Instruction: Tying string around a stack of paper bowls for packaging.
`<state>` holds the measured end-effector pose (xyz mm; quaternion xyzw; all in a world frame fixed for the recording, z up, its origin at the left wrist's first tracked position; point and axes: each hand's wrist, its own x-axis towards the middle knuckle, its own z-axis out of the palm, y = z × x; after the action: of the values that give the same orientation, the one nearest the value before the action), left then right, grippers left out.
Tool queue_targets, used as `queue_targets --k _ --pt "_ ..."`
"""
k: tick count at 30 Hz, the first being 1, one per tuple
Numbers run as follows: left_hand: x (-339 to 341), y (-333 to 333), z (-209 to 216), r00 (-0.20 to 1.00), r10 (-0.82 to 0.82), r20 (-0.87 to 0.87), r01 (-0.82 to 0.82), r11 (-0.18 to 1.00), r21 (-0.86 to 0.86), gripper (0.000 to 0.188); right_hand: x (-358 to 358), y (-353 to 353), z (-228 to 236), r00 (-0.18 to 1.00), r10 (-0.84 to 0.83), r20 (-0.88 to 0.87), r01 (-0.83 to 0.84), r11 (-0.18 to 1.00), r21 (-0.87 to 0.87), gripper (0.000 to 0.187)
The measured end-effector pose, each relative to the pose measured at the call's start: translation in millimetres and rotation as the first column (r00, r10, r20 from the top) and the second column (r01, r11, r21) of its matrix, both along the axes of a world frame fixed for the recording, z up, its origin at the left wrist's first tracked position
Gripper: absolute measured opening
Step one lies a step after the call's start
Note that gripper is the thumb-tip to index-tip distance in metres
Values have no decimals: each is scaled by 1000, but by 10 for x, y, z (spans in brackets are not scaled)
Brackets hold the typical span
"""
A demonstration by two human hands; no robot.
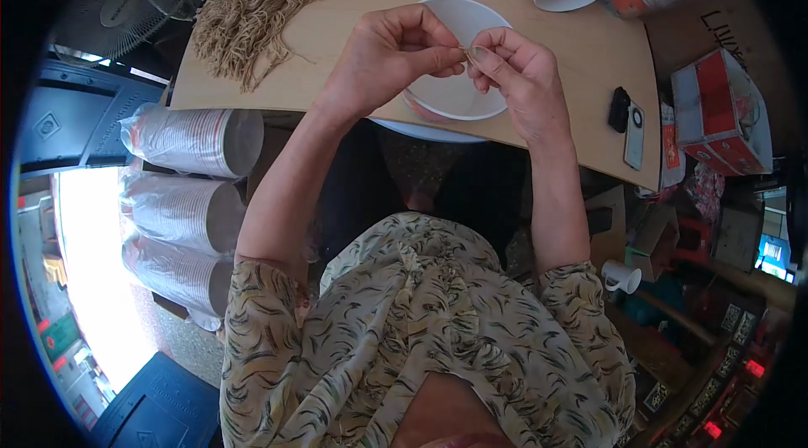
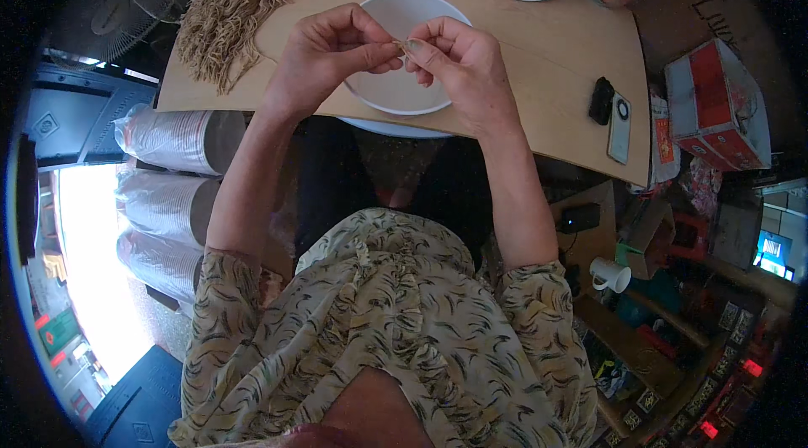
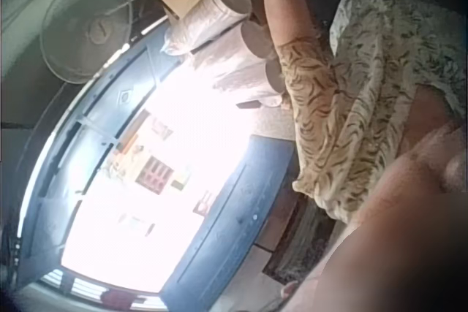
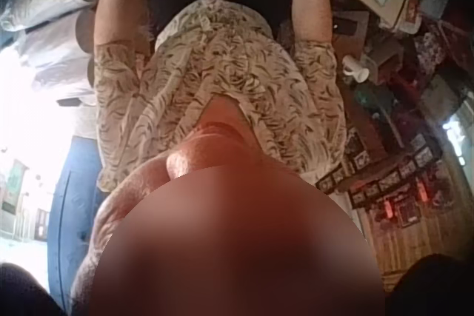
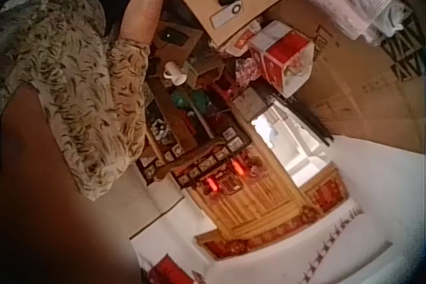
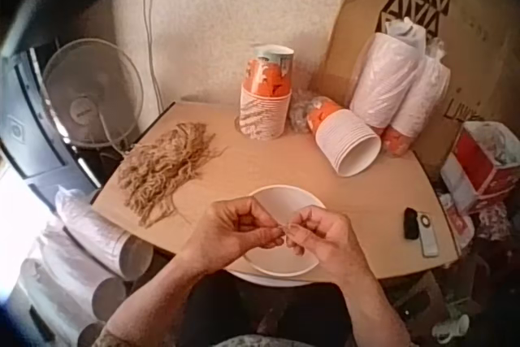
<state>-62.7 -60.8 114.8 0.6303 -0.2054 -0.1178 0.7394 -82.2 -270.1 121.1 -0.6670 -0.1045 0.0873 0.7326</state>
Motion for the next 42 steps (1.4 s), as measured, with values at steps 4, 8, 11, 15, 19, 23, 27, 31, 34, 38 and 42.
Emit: queue_targets --k 4,8,11,15,19,23,27,31,34,38,42 --pt "10 7 2 1000 -5 -8 5 1000 -14 7 3 -16 0 1000 -27 -14 27 999 17 14" --pt "10 11 18 1000 -11 -10 11 1000 -17 7 0 -2 63 998 -28 52 29 999 -17 18" --pt "13 6 13 1000 -20 -7 20 999 -36 7 -6 19 74 991 18 131 -6 996 -93 19" --pt "2 -7 30 1000 -10 -6 10 1000 8 8 2 34 42 989 -6 146 27 990 -142 16" --pt "4 -6 4 1000 -27 15 27 1000 5 8 -2 1 14 997 -11 74 17 997 -75 15" --pt "8 4 -33 999 -32 7 33 999 -15 8 -11 16 7 1000 -17 18 18 999 -30 15" --pt "-1 -8 -13 999 -48 -24 47 998 -32 10 -17 17 20 999 -43 14 44 998 -50 16" --pt "-34 2 16 998 -20 -58 18 999 -40 14 -20 38 31 997 -74 35 76 994 -80 17" --pt "-47 -13 38 997 -8 -82 4 999 -43 19 -16 52 21 995 -94 43 97 993 -66 16" --pt "-47 -22 30 997 0 -77 -4 999 -53 27 -18 79 35 988 -146 48 147 989 -21 17" --pt "-47 -15 16 998 6 -59 -10 997 -72 28 -14 91 49 984 -168 65 167 986 18 18"
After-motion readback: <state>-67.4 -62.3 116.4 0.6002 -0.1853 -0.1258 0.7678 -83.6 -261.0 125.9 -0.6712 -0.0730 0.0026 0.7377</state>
